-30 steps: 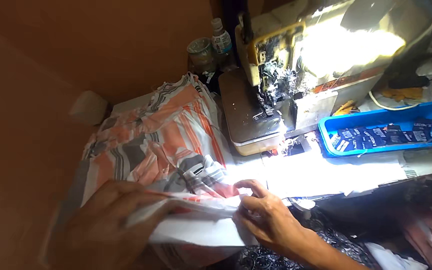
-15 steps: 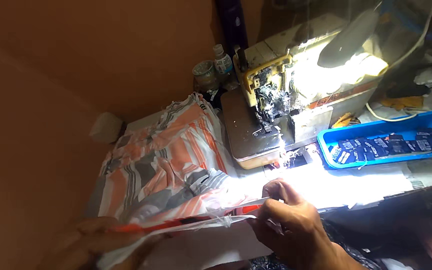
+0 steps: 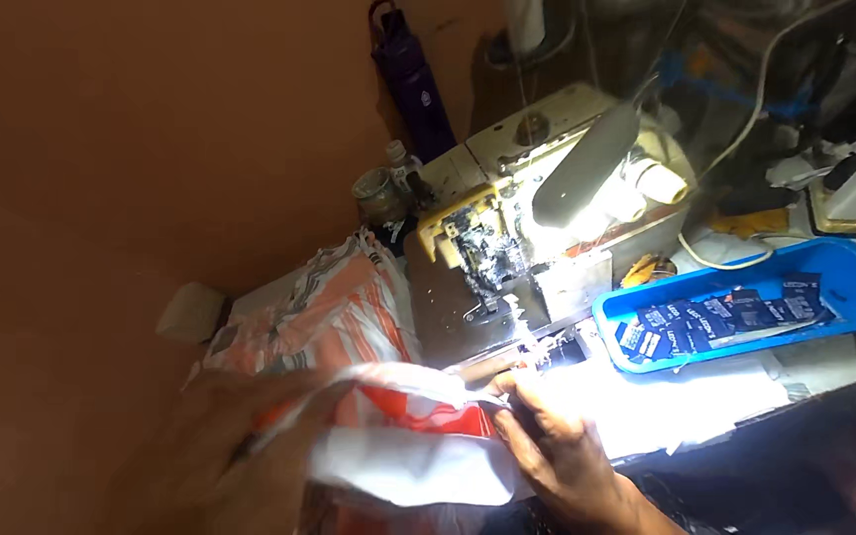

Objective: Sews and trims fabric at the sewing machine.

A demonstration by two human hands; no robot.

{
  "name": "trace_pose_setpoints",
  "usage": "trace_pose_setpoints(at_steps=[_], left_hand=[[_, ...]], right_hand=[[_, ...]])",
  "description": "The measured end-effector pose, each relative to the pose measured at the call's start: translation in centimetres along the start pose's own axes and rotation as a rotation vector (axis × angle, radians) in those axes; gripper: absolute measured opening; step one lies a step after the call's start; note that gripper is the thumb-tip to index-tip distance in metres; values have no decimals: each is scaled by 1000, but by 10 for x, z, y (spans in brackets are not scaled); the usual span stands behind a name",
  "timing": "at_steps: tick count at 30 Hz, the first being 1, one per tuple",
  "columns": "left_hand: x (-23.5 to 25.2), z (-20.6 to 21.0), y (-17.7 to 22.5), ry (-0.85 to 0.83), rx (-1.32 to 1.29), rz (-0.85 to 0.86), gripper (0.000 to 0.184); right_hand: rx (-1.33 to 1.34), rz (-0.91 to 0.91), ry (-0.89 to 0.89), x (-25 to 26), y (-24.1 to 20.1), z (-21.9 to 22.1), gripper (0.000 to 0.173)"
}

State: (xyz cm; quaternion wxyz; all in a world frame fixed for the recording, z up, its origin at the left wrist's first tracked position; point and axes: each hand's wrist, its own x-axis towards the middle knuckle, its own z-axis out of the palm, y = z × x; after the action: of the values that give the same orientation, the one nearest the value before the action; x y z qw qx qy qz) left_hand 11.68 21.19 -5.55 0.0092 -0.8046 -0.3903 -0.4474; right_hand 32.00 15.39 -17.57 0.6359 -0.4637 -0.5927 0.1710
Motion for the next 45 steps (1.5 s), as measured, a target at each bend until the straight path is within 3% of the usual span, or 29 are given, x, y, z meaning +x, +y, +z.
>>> trace_pose_setpoints(at_steps=[2, 5, 8, 12, 14, 17, 20, 22, 27, 32, 35, 38, 41, 43, 45], left_hand=[[25, 33, -15, 13, 23, -13, 28], [52, 81, -23, -91, -83, -236, 17], [59, 114, -27, -331, -173, -494, 15], [64, 118, -4, -622, -235, -659, 11], [68, 120, 2, -656, -276, -729, 14], [75, 127, 1, -554, -280, -818, 23], [75, 130, 2, -444, -290, -789, 44], [73, 132, 0, -410, -295, -759, 49], [63, 140, -18, -374, -339, -691, 43], [74, 132, -4, -426, -130, -622, 37], [76, 134, -9, -416, -73, -542, 34], [64, 142, -38, -284, 52, -392, 41], [29, 117, -42, -105, 42, -150, 48], [3, 93, -37, -154, -79, 19, 42], [-15, 81, -35, -339, -133, 97, 47]], right_hand=[[24, 119, 6, 9, 3, -6, 18], [153, 347, -6, 12, 18, -11, 17], [238, 452, -39, -6, 24, -21, 17], [301, 587, -61, -38, 1, -39, 11], [323, 613, -54, -41, -3, -42, 8], [322, 563, -19, -26, 2, -37, 11], [421, 472, 39, -10, 14, -23, 9], [454, 432, 53, -7, 18, -19, 11], [372, 445, 83, -17, 15, -19, 14], [331, 351, 132, -7, 26, -6, 18], [311, 383, 131, 2, 27, 1, 17], [323, 408, 140, 7, 26, 2, 19], [325, 413, 120, 6, 26, -1, 24], [325, 393, 101, 9, 27, -4, 26], [376, 390, 91, 14, 27, -8, 26]])
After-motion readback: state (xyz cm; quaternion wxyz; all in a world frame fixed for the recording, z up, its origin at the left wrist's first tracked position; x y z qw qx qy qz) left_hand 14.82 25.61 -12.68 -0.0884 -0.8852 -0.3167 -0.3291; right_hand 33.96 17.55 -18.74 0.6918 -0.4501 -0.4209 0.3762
